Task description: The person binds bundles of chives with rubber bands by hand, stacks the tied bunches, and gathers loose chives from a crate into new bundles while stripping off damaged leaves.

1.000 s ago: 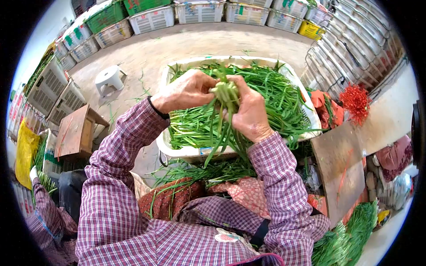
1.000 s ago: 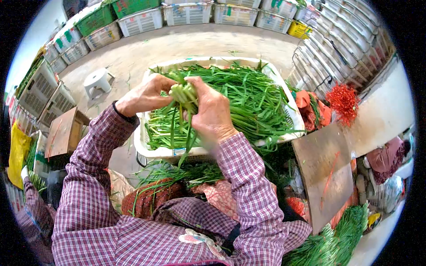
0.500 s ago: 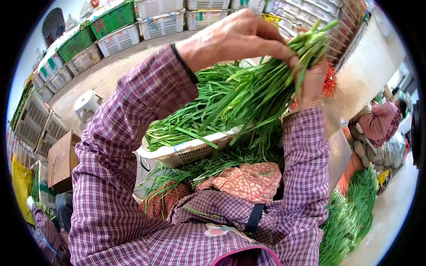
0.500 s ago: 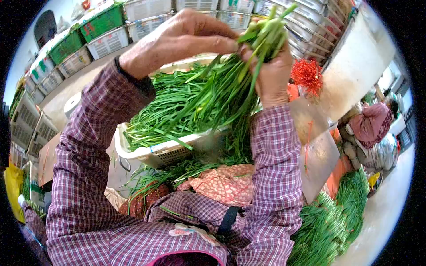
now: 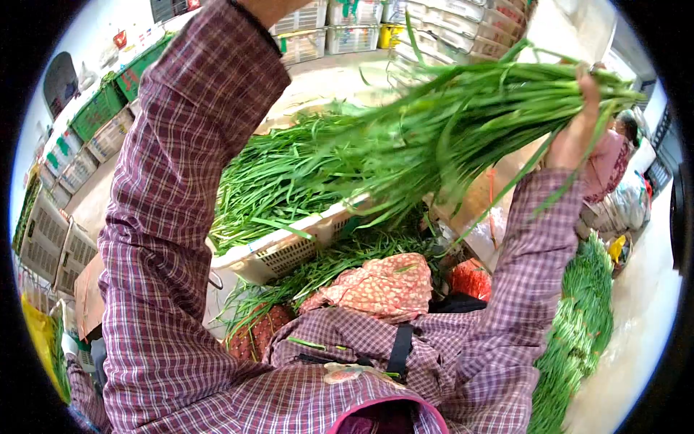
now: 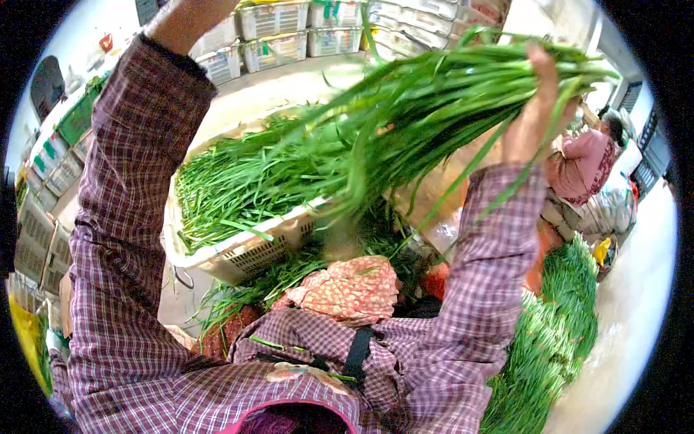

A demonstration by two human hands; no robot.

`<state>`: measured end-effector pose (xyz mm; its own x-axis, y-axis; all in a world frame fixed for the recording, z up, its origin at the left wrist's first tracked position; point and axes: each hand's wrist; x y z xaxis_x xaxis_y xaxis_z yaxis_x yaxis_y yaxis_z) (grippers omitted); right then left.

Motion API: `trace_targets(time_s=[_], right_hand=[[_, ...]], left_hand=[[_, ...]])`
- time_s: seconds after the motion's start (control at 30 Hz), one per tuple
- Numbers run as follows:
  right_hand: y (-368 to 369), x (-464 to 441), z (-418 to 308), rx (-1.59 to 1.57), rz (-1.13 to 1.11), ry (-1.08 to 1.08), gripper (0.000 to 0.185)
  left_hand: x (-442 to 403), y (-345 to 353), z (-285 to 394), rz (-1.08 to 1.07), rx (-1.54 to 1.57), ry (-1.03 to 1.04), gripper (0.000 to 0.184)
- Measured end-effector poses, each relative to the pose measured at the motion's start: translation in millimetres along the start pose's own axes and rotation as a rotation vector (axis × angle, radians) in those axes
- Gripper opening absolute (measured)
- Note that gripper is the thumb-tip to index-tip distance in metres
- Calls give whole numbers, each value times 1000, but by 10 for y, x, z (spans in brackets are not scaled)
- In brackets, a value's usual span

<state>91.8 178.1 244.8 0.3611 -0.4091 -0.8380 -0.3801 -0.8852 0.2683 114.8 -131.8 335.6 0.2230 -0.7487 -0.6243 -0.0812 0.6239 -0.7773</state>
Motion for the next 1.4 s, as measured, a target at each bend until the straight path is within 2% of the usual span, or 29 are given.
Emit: trace_targets(time_s=[0.03, 0.1, 0.13, 0.2, 0.23, 0.27, 0.37, 0.47, 0.53, 0.6, 0.63, 0.67, 0.73, 0.77, 0.8, 0.83, 0.9, 0.93, 0.97, 1.03, 1.07, 1.13, 1.2, 1.23, 1.27, 1.33, 1.37, 1.4], right_hand=[[-14, 64, 65, -84, -6, 4, 45], [-40, 186, 48, -469, -71, 99, 41], [-29, 237, 19, -462, -58, 102, 41], [-66, 262, -38, -534, -152, 248, 45], [-33, 275, -60, -571, -159, 223, 49], [-42, 286, -76, -647, -255, 201, 46], [64, 523, 96, -870, -323, 307, 43], [265, 916, 284, -1018, -249, 518, 43], [338, 1206, 527, -888, -187, 580, 46], [410, 1469, 809, -893, -185, 593, 57], [460, 1532, 651, -906, -112, 737, 57], [483, 1631, 660, -861, -145, 758, 56], [605, 1956, 1177, -1137, -194, 887, 56], [718, 2034, 1179, -1258, -198, 876, 55], [790, 2115, 1173, -1185, -251, 908, 62], [840, 2131, 1195, -918, -292, 951, 69], [886, 2173, 1203, -641, -420, 1081, 85], [861, 2226, 1166, -630, -509, 1180, 94], [762, 2419, 1191, -415, -661, 988, 93], [752, 2402, 797, -292, -666, 1448, 104], [739, 2735, 990, -335, -647, 1549, 123], [732, 3110, 1130, -187, -809, 1622, 139], [802, 3280, 1000, -85, -715, 1499, 144], [850, 3399, 1017, -167, -631, 1340, 118], [897, 3518, 1033, -249, -558, 1176, 93], [944, 3646, 998, -148, -517, 1019, 77], [949, 3692, 967, -151, -514, 985, 73], [960, 3697, 922, -152, -514, 988, 73]], left_hand=[[-29, 48, -81, -6, 64, -52, 85], [-45, 177, -346, -31, 202, -174, 86], [-24, 184, -696, -43, 210, -171, 86], [-62, 216, -1375, -272, 53, -515, 88], [-31, 344, -1584, -315, 14, -591, 86], [36, 506, -1715, -347, -15, -655, 85], [361, 1140, -1895, -395, 48, -762, 80], [845, 1759, -1730, -359, 401, -812, 75], [1302, 2153, -1514, -300, 762, -876, 71], [1801, 2497, -1220, -204, 1157, -954, 68], [2061, 2644, -1072, -143, 1341, -992, 67], [2298, 2760, -923, -78, 1505, -1026, 65], [2764, 2973, -675, 60, 1786, -1093, 62], [2986, 3069, -590, 125, 1896, -1121, 60], [3188, 3138, -511, 183, 1987, -1141, 59], [3354, 3172, -442, 240, 2046, -1161, 57], [3592, 3213, -339, 340, 2132, -1192, 54], [3528, 3095, -294, 377, 2142, -1214, 53], [3453, 2960, -256, 479, 2086, -1239, 40], [3288, 2792, -165, 457, 1780, -1507, 40], [3316, 2844, -208, 514, 1847, -1482, 41], [3269, 2960, -216, 506, 1721, -1575, 46], [3506, 3157, -263, 568, 1933, -1535, 50], [3464, 3080, -199, 535, 1760, -1519, 59], [3521, 3120, -195, 528, 1861, -1421, 75], [3696, 3239, -203, 534, 2002, -1181, 88], [3745, 3306, -224, 470, 2034, -1069, 92], [3767, 3281, -223, 414, 1937, -1061, 84]])
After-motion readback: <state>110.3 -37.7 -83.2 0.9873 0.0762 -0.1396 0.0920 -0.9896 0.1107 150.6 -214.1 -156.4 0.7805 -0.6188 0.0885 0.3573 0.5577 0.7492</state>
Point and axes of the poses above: each hand's wrist, its own x-axis away from the middle knuckle, its own y-axis out of the palm, z = x × y, and after that the axes turned 4 degrees about -z, right-handed
